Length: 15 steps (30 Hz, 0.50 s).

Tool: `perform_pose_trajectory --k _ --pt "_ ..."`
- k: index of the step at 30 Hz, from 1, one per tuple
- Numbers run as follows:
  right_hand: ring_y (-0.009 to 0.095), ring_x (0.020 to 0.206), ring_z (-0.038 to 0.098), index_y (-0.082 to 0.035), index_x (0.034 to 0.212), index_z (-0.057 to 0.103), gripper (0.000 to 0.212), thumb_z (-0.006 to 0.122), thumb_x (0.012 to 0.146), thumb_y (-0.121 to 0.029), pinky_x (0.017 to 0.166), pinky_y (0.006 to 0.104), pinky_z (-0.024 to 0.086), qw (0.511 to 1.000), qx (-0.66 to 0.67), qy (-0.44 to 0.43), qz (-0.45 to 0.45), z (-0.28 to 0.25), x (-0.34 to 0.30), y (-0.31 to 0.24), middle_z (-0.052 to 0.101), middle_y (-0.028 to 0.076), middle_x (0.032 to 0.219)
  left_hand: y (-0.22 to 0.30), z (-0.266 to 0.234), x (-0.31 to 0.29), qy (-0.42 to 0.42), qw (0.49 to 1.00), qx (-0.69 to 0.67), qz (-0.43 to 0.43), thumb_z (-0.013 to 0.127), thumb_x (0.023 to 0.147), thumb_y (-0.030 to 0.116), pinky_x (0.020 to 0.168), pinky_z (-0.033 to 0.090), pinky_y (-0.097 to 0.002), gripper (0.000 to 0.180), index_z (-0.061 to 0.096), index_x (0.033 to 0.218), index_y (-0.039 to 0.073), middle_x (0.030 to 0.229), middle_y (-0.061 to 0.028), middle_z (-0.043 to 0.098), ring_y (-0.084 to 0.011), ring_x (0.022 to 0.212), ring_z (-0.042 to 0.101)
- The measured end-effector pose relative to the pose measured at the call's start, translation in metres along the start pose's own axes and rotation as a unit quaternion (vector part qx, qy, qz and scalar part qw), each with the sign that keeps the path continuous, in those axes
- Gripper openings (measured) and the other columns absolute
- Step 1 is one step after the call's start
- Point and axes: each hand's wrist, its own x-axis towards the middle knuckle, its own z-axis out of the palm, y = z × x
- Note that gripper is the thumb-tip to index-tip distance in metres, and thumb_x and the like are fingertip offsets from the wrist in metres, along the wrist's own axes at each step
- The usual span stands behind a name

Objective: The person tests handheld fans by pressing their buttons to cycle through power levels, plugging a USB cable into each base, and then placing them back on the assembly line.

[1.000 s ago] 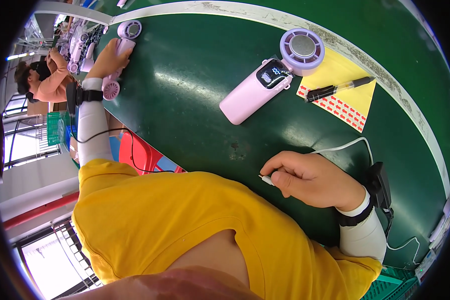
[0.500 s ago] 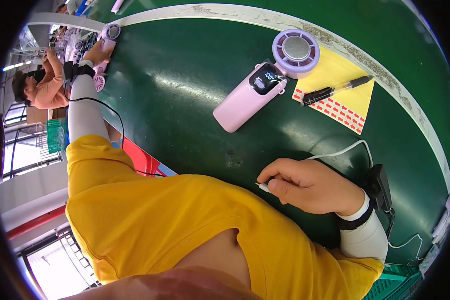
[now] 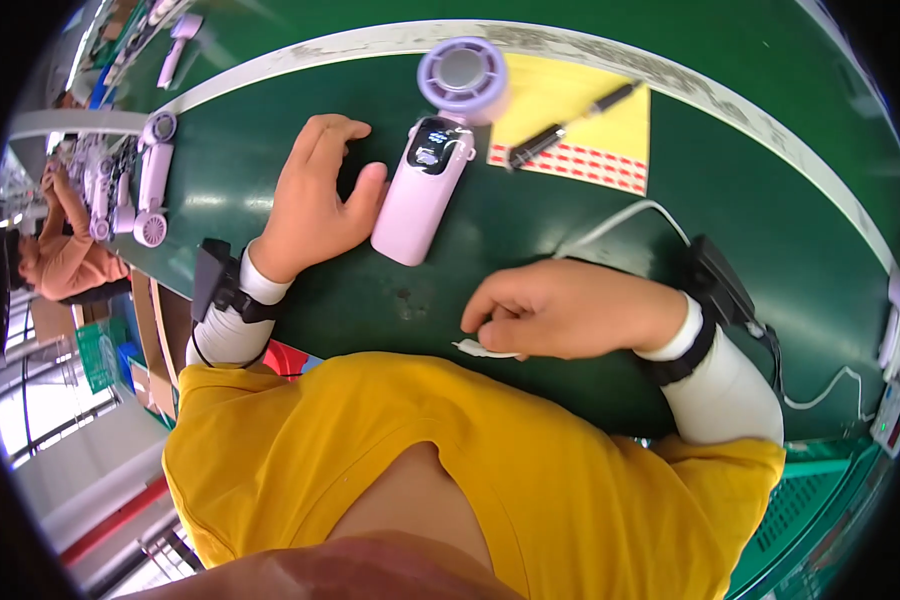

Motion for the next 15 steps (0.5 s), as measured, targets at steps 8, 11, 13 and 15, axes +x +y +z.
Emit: perform_pose_trajectory --k 8,11,13,15 --pt "0.011 0.071 0.055 -0.003 0.103 0.056 0.031 0.055 0.085 -0.028 0.062 0.0227 0.043 0.995 -0.087 -0.052 -0.010 0.000 -0.004 -0.005 0.058 0.002 0.078 0.051 0.025 0.007 -0.082 0.996 0.007 0.019 0.064 0.066 0.017 0.069 0.044 -0.0377 0.041 0.048 0.096 -0.005 0.088 -0.0201 0.051 -0.0339 0.081 0.052" --pt "0.012 0.072 0.056 -0.002 0.102 0.056 0.031 0.055 0.085 -0.028 0.062 0.0232 0.043 0.982 -0.154 -0.109 0.014 0.003 -0.005 -0.011 0.059 0.004 0.079 0.059 0.041 0.004 0.004 0.998 -0.042 0.047 0.064 0.066 0.018 0.075 0.043 -0.0390 0.048 0.044 0.100 -0.008 0.092 -0.0232 0.050 -0.0359 0.087 0.051" --pt "0.013 0.073 0.057 -0.002 0.102 0.056 0.031 0.055 0.085 -0.028 0.062 0.0235 0.043 0.973 -0.188 -0.134 0.028 0.008 -0.005 -0.011 0.060 0.005 0.079 0.058 0.043 0.013 -0.022 0.999 -0.044 -0.007 0.063 0.068 0.020 0.080 0.042 -0.0398 0.050 0.042 0.102 -0.010 0.097 -0.0255 0.048 -0.0365 0.092 0.049" --pt "0.014 0.071 0.057 -0.002 0.101 0.056 0.030 0.055 0.085 -0.027 0.061 0.0247 0.044 0.966 -0.208 -0.153 0.016 0.016 -0.002 0.000 0.060 0.006 0.079 0.061 0.047 0.018 -0.024 0.998 -0.047 -0.021 0.062 0.068 0.020 0.082 0.041 -0.0401 0.051 0.041 0.103 -0.010 0.099 -0.0267 0.046 -0.0368 0.095 0.048"
